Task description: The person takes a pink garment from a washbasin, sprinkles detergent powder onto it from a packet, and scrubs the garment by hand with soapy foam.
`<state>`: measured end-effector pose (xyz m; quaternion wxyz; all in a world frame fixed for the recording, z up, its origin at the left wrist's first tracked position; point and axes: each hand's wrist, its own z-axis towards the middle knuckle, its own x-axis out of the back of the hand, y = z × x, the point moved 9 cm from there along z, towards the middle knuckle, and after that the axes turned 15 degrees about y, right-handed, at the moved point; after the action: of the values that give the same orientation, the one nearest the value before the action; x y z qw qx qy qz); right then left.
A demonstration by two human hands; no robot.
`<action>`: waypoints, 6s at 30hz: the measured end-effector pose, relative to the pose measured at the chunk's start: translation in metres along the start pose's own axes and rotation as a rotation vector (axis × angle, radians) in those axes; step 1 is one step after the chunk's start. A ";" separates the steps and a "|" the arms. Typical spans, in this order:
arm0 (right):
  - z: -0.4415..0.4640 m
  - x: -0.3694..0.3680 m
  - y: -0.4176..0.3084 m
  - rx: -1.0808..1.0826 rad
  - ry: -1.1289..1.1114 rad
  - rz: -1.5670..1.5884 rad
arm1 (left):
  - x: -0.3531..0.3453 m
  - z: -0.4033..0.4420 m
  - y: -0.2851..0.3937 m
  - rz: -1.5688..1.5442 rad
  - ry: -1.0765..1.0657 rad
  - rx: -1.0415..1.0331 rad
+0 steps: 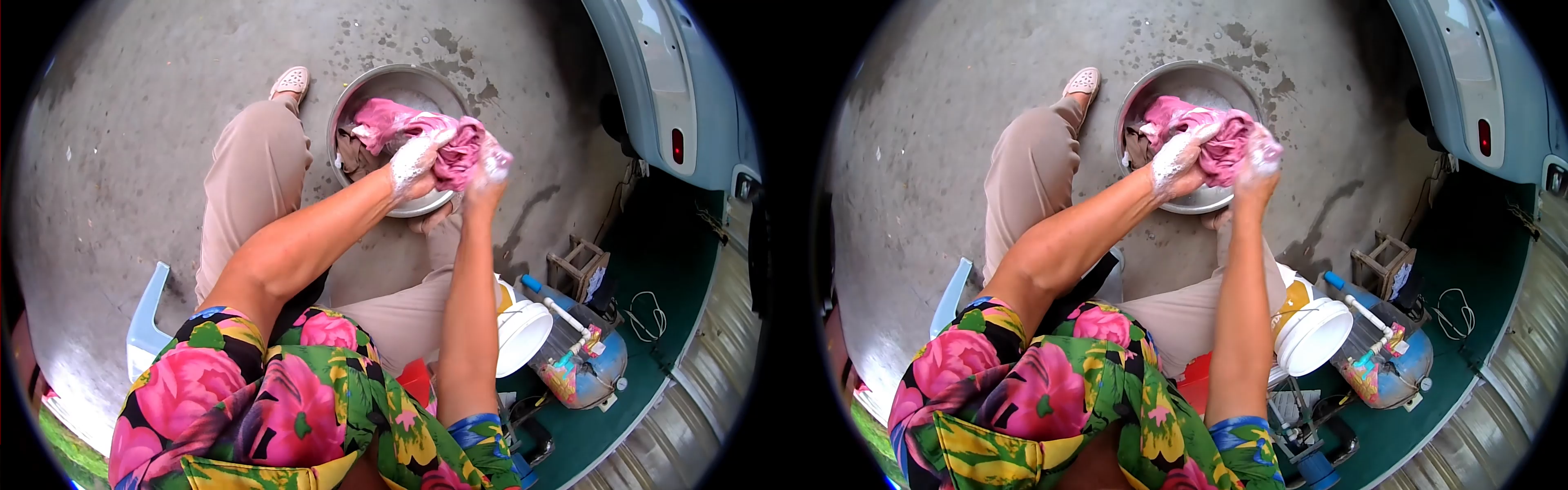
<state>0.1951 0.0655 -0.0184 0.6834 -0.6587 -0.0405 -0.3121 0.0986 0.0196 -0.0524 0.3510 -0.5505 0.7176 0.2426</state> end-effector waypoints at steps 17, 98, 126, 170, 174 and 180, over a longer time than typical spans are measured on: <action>0.013 0.010 -0.027 0.203 0.040 -0.280 | -0.008 -0.016 -0.015 -0.015 -0.069 -0.011; 0.016 0.016 0.011 0.158 0.058 -0.118 | -0.004 -0.008 -0.015 0.200 -0.125 -0.027; -0.085 0.000 -0.058 0.094 -0.212 0.105 | 0.020 -0.005 -0.003 -0.046 0.201 0.179; -0.062 -0.007 -0.002 -0.444 -0.401 0.552 | -0.006 -0.003 0.011 0.013 -0.092 0.087; -0.062 -0.004 -0.027 -0.248 -0.255 0.336 | -0.009 -0.003 0.017 -0.002 -0.104 0.045; -0.114 -0.007 -0.087 0.426 -0.295 0.078 | 0.027 0.027 0.014 -0.090 -0.024 0.079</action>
<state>0.1074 -0.0318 0.0395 0.8050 -0.5393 -0.1791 -0.1703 0.0876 0.0268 -0.0912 0.3914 -0.5651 0.6968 0.2047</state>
